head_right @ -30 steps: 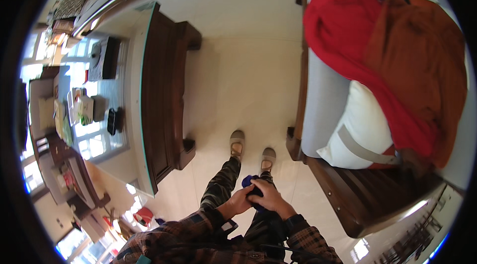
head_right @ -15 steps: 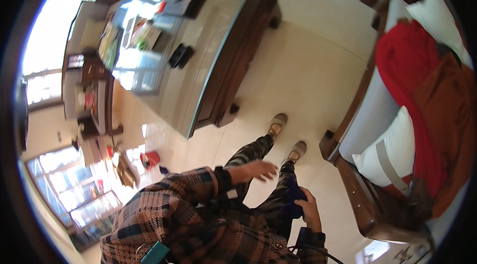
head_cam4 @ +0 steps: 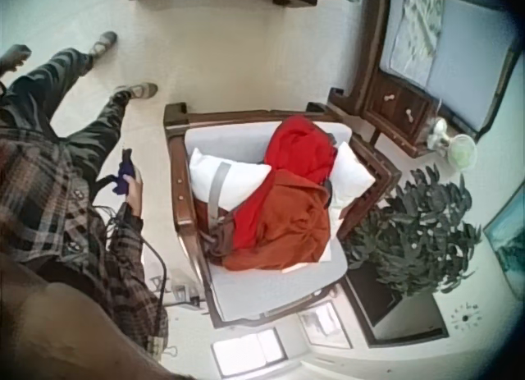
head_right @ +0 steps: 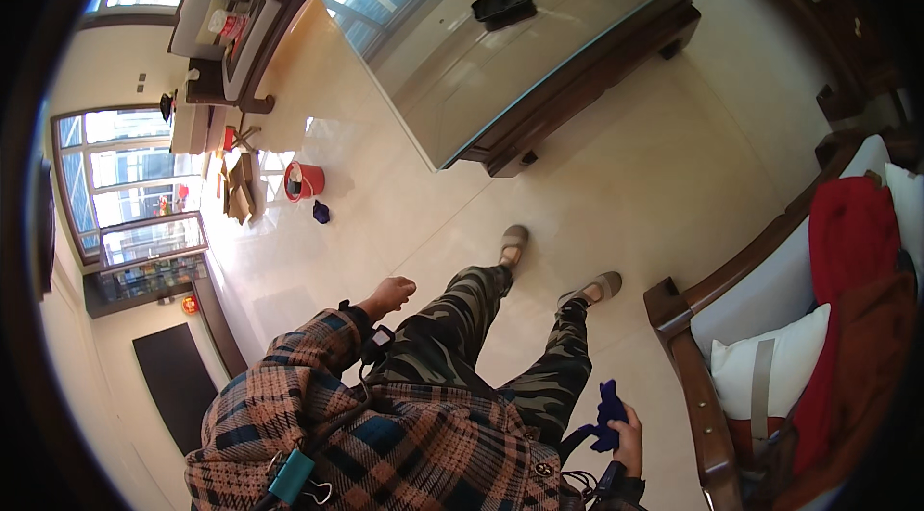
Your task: The person wipes the surfaces of wooden furniture with a blue cloth. They clean a side table, a sofa armrest, and a wooden chair, moving around the room to reach different pieces.
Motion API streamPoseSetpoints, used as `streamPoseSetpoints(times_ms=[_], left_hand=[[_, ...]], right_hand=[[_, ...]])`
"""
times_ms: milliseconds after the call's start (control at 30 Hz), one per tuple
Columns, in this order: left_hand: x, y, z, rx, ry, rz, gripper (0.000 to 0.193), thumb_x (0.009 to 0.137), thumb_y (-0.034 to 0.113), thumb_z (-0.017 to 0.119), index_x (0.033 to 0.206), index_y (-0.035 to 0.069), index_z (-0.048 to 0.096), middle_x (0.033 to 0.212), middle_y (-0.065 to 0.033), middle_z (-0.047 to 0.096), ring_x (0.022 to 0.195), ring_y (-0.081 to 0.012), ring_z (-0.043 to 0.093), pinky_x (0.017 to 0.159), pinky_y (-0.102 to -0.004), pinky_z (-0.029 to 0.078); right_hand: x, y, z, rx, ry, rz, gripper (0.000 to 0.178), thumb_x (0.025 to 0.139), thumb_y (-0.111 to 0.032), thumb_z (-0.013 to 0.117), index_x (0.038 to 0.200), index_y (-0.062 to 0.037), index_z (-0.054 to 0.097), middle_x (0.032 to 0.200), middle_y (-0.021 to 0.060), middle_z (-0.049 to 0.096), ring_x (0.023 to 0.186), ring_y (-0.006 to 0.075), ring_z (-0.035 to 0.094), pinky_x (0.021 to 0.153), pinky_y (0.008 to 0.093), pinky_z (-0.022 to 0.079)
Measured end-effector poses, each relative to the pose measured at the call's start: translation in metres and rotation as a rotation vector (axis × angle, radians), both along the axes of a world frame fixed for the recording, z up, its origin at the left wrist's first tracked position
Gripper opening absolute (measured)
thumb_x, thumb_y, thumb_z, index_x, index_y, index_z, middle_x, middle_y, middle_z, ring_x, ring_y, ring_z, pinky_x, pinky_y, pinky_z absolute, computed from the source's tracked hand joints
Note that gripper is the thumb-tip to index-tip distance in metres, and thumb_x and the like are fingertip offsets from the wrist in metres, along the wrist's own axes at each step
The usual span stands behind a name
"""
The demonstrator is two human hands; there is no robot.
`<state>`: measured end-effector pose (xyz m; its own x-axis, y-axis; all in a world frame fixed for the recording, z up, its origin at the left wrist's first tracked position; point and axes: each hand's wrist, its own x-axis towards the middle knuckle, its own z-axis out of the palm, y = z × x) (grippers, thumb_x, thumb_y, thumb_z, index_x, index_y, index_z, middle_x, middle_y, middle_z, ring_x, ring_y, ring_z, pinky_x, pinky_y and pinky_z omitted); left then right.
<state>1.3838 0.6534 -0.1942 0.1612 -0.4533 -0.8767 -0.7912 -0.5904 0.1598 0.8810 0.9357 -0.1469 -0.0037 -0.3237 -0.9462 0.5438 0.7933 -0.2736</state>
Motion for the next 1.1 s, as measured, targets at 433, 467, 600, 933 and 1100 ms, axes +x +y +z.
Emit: streamPoseSetpoints(times_ms=[433,467,600,933,1100], left_hand=[[0.136,-0.07,0.003,-0.218,0.216,-0.113,0.033,0.088,0.015,0.055,0.116,-0.001,0.063,0.108,-0.0158,0.067,0.098,-0.0241,0.063,0.089,-0.0338,0.049],[0.158,-0.075,0.002,-0.22,0.199,-0.068,0.033,0.087,0.014,0.055,0.116,-0.001,0.063,0.107,-0.0157,0.067,0.096,-0.0234,0.063,0.087,-0.0335,0.049],[0.269,-0.067,-0.003,-0.31,0.17,-0.014,0.026,0.086,0.006,0.055,0.109,0.002,0.066,0.091,-0.0063,0.067,0.072,-0.0153,0.061,0.06,-0.0282,0.048],[0.41,0.061,0.021,0.252,0.075,0.085,0.03,0.08,0.007,0.056,0.106,0.009,0.071,0.087,-0.0052,0.067,0.068,-0.0151,0.057,0.053,-0.0305,0.047],[0.477,0.093,0.024,0.24,0.094,0.087,0.028,0.081,0.009,0.055,0.103,0.01,0.072,0.086,-0.0044,0.067,0.07,-0.0146,0.056,0.055,-0.0288,0.045]], right_hand=[[0.175,0.035,0.052,0.275,0.056,0.291,0.048,0.076,0.004,0.05,0.124,0.0045,0.05,0.105,0.0155,0.063,0.09,0.025,0.064,0.079,0.0343,0.052],[0.185,0.03,0.052,0.279,0.072,0.294,0.047,0.077,0.002,0.05,0.124,0.0046,0.05,0.105,0.0156,0.063,0.091,0.0251,0.064,0.08,0.0342,0.052],[0.221,0.005,0.06,0.279,0.137,0.27,0.043,0.083,-0.003,0.051,0.126,0.0048,0.05,0.108,0.0161,0.062,0.093,0.0254,0.063,0.083,0.0338,0.052],[0.328,0.006,0.047,-0.033,0.357,0.451,0.05,0.072,0.007,0.052,0.121,0.006,0.054,0.106,0.0146,0.064,0.091,0.0233,0.062,0.082,0.0332,0.051],[0.397,0.06,0.029,0.04,0.418,0.447,0.05,0.067,0.008,0.054,0.117,0.0061,0.056,0.098,0.0122,0.065,0.087,0.0233,0.063,0.08,0.0324,0.051]])
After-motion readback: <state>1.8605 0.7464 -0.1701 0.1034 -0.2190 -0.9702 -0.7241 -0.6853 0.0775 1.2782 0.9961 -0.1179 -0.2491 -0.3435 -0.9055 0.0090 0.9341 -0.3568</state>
